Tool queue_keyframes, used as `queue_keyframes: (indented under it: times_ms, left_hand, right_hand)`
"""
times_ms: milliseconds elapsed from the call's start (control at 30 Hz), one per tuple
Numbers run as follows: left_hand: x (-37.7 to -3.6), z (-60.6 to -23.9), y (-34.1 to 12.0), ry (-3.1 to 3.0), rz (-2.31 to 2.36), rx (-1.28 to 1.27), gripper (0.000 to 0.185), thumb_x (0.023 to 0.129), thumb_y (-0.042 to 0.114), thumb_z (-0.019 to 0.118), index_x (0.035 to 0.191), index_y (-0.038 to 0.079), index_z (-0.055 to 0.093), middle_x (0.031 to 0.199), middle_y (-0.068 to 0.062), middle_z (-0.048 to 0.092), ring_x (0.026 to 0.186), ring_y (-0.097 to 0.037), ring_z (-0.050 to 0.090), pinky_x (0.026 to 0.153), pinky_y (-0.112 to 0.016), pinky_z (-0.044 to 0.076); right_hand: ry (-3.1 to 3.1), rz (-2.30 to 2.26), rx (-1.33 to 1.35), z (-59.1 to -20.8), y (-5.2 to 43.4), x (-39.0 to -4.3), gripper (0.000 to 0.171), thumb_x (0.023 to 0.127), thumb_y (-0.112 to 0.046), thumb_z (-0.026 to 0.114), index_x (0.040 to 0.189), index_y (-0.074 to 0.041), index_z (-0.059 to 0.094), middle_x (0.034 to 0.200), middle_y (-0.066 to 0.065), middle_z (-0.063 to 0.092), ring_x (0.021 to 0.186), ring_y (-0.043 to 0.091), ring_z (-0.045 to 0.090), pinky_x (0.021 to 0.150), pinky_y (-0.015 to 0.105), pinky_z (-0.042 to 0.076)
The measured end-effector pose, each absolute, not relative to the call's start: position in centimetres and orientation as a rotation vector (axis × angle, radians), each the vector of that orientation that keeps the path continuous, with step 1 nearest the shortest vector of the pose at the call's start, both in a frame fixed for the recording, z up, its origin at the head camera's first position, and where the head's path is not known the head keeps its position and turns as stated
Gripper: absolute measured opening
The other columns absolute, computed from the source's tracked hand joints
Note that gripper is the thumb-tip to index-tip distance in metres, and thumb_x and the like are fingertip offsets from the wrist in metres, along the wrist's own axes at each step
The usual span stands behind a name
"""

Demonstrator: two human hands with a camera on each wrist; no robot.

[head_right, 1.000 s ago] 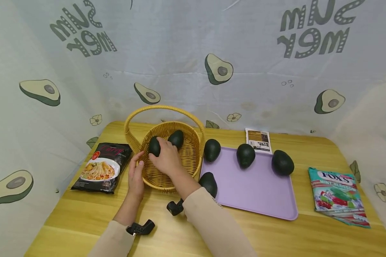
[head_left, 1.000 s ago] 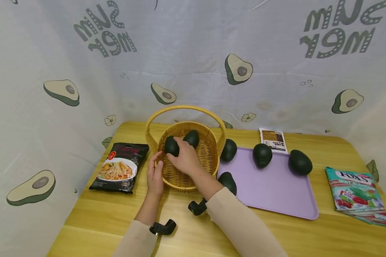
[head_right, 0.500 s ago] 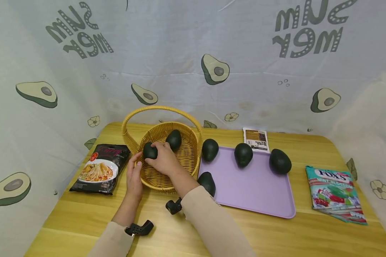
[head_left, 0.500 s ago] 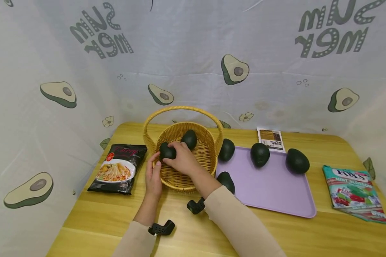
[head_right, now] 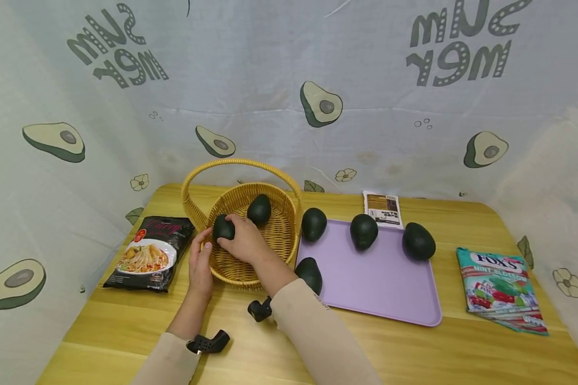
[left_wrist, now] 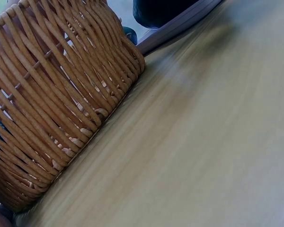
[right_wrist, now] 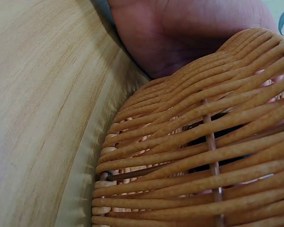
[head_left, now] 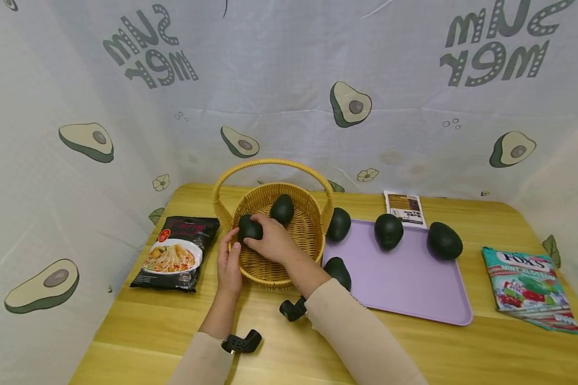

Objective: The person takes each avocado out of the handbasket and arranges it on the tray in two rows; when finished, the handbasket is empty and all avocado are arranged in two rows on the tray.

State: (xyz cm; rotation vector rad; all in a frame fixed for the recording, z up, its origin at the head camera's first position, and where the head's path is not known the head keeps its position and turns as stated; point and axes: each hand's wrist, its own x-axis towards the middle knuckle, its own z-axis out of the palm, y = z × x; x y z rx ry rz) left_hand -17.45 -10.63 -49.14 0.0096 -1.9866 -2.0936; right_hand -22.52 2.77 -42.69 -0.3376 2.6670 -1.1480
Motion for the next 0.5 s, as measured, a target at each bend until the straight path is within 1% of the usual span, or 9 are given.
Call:
queue_keyframes:
  times_ms: [133,233,400,500]
  left_hand:
    - [-17.4,-49.12,-10.6,-1.986,-2.086,0.009,0.042,0.107,0.014,0.039,0.145,0.0,0.047,0.157,-0.016,0.043,0.151,-0.028,0.029,0.123,-0.051,0.019]
    - [-17.38,-49.12,-10.57,-1.985,-2.083,0.015,0.041,0.107,0.014,0.039,0.145,0.001,0.048,0.156,-0.016,0.043,0.151,-0.027,0.029,0.123,-0.05,0.019]
    - [-17.36,-49.06,-10.55,-1.988,-2.082,0.023,0.042,0.107,0.015,0.039,0.145,0.001,0.048,0.156,-0.015,0.044,0.15,-0.025,0.031,0.121,-0.041,0.022]
    - [-17.36,-49.04,-10.54,-1.991,-2.077,0.03,0.042,0.107,0.015,0.04,0.145,0.002,0.048,0.155,-0.015,0.045,0.15,-0.024,0.032,0.119,-0.035,0.025]
  right_hand:
    - [2.675,-1.141,-0.345,-42.77,2.69,-22.51,0.066,0.094,-0.034,0.073,0.151,-0.015,0.046,0.149,0.017,0.053,0.135,0.034,0.055,0.109,0.051,0.047]
    - [2.676,-1.14,-0.354,-42.83,2.69,-22.53,0.069,0.093,-0.033,0.074,0.153,-0.014,0.044,0.15,0.016,0.052,0.137,0.034,0.053,0.11,0.051,0.046]
    - [2.668,-1.148,-0.4,-42.9,2.75,-22.63,0.071,0.094,-0.03,0.073,0.155,-0.012,0.042,0.153,0.015,0.051,0.14,0.033,0.051,0.113,0.05,0.043]
    - [2.677,-1.128,-0.43,-42.97,2.78,-22.67,0.071,0.094,-0.029,0.073,0.155,-0.013,0.042,0.153,0.016,0.051,0.14,0.034,0.051,0.112,0.051,0.044]
